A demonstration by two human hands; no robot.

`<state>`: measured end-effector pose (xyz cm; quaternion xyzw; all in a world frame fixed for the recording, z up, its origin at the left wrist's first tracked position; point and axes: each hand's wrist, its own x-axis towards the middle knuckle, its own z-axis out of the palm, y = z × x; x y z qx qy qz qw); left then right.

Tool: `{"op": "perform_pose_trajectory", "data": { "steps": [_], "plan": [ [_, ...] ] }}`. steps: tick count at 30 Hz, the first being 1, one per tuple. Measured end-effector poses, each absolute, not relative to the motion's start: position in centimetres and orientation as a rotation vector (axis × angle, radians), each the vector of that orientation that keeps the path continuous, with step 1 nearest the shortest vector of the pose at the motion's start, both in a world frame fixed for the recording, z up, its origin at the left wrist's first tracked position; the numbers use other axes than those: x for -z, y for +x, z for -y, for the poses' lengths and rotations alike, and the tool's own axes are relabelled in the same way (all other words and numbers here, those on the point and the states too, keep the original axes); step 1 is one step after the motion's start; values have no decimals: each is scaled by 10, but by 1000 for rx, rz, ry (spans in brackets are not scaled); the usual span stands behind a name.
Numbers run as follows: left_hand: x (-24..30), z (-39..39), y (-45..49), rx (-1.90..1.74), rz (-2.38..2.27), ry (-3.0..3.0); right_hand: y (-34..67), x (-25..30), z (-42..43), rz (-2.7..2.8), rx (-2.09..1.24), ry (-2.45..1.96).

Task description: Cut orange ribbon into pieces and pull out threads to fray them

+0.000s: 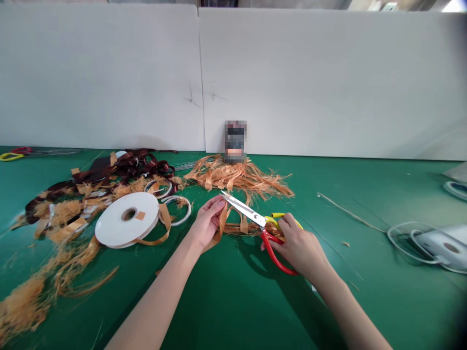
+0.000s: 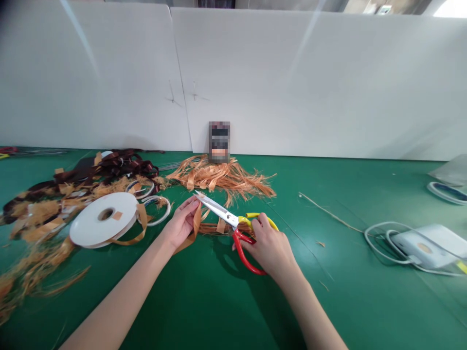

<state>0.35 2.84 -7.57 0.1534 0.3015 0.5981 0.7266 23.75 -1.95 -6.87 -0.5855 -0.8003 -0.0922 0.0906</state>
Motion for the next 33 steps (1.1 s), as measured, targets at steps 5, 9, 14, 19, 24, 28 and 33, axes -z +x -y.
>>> {"op": "perform_pose_trajectory", "data": {
  "steps": [5, 9, 14, 19, 24, 28, 33],
  "plan": [
    [75, -28, 3, -1314, -670, 347, 238, 70, 19, 2410, 231, -1711],
    [75, -28, 3, -1327, -663, 343, 238, 73, 18, 2443, 174, -1694],
    [76, -29, 3, -1355, -661, 325, 236, 70, 19, 2405, 204, -1775],
    [79, -30, 3, -1359, -665, 312, 234, 64, 21, 2332, 248, -1788],
    [78, -30, 3, -1374, -668, 315, 230, 60, 24, 2343, 161, -1745],
    [76, -30, 4, -1397, -666, 320, 228, 59, 23, 2351, 128, -1759],
    [75, -29, 5, -1387, -668, 321, 227, 60, 23, 2361, 93, -1821]
  ]
}}
